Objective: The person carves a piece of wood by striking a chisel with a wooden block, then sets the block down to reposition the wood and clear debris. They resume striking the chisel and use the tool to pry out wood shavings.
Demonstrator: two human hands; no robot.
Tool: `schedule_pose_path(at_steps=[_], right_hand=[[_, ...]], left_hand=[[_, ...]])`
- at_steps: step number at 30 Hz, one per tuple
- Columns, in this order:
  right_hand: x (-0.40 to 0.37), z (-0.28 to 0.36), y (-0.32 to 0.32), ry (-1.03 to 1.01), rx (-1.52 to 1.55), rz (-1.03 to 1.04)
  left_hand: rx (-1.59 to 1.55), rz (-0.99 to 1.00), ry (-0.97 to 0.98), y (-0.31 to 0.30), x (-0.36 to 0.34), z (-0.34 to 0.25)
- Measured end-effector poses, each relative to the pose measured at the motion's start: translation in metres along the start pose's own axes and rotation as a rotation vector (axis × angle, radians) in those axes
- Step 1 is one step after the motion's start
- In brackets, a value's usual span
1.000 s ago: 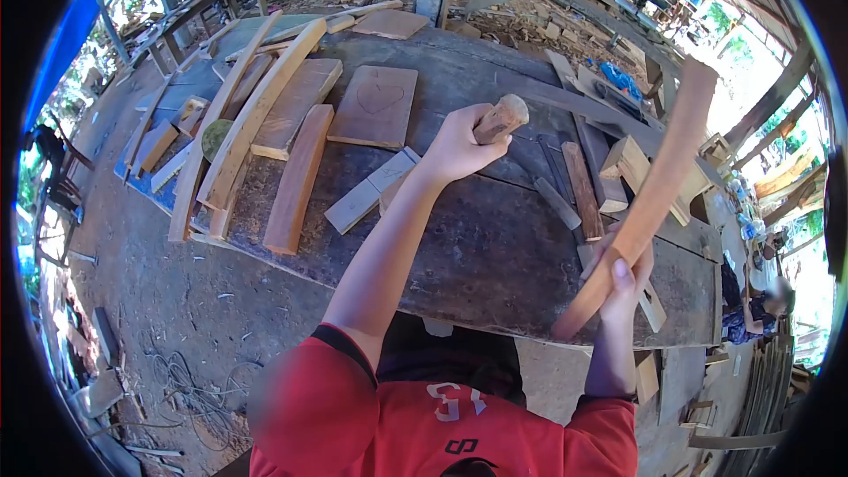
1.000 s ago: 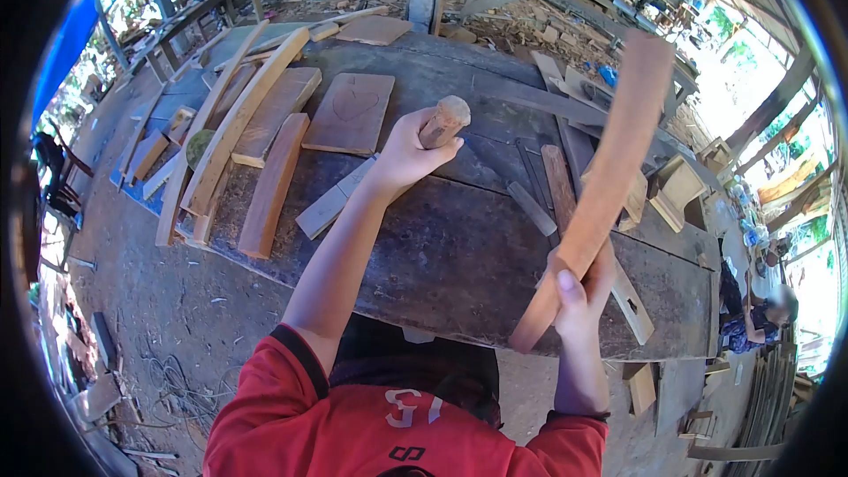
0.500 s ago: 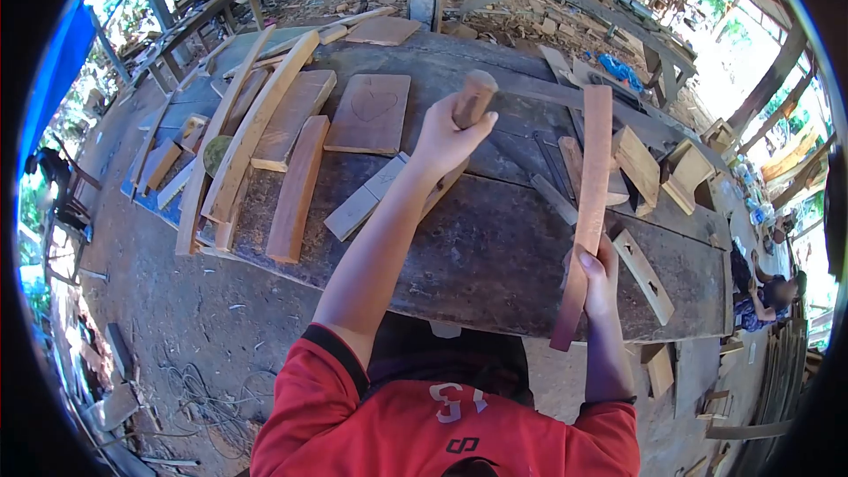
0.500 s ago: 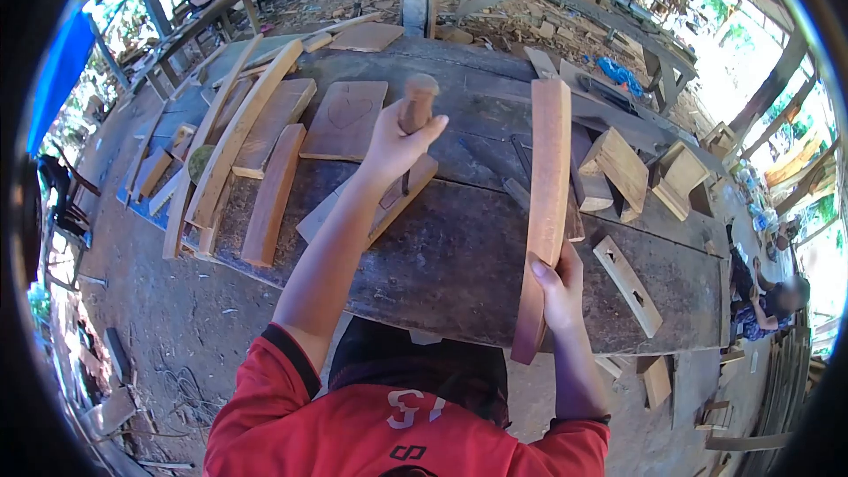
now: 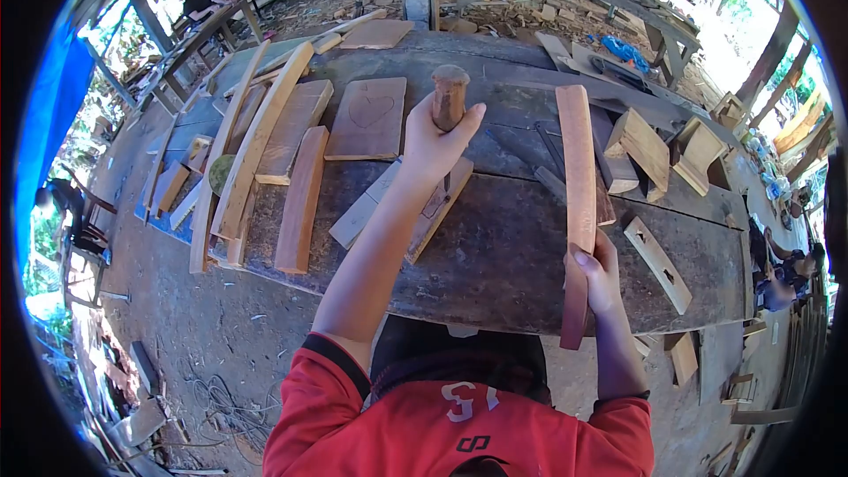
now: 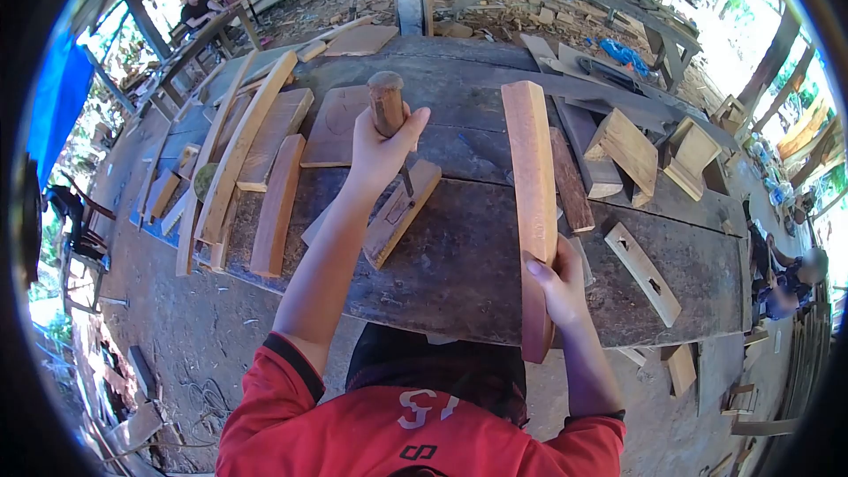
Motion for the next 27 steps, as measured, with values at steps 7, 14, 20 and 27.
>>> schedule_pose_path(at_steps=[7,14,20,27], right_hand=[[-0.001,-0.005,-0.001,0.009,0.05,-0.012],[-0.004,-0.01,-0.001,0.046,0.043,-0.016],[-0.005,-0.009,-0.002,0.021,-0.002,-0.019],[-0.005,-0.01,-0.001,0.022,0.002,-0.009]], left_hand=[[0.035,-0.173,0.074,-0.004,-0.006,0.008],[0.131,-0.196,0.108,-0.002,-0.01,0.004],[0.187,-0.268,0.114,-0.003,-0.009,0.006],[0.169,-0.311,0.063,-0.006,-0.008,0.01]])
Point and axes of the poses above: each hand's wrist, its own x-axis towards the middle knuckle, its own y-axis out of the palm, z = x × y, the point moved 2 cm from there along x, towards the middle knuckle, and after that the axes turned 1 degree about z, right-handed, at the moved point
